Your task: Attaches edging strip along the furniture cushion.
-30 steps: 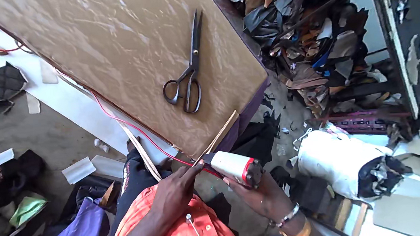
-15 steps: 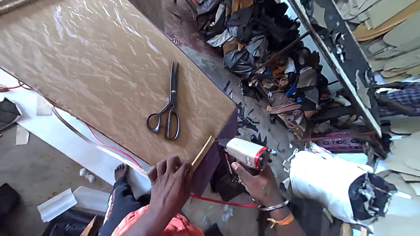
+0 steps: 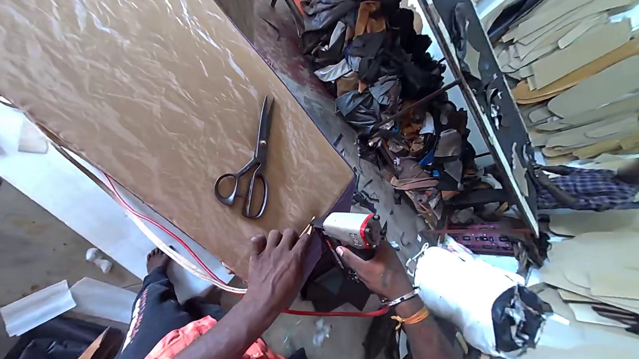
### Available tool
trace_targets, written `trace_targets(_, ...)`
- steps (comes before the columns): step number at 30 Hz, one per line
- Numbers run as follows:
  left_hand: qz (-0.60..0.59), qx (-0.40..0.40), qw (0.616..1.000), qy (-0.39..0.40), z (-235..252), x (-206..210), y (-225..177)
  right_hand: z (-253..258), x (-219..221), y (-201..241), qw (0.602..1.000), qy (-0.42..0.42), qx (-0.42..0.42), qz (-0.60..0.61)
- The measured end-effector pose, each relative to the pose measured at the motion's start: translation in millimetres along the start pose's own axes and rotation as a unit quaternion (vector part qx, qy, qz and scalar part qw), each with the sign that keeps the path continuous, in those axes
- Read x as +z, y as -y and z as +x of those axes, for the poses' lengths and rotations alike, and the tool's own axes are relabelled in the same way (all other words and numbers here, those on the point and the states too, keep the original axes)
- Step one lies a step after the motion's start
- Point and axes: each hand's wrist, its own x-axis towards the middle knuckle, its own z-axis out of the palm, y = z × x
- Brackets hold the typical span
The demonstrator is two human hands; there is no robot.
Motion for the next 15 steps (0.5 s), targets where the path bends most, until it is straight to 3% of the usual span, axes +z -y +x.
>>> trace_targets(15,0.011,0.029,0.998,0.060,3.1,-8.1,-0.2,-6.2,-2.0,6.5,0.995,0.009,-0.071,-0.062)
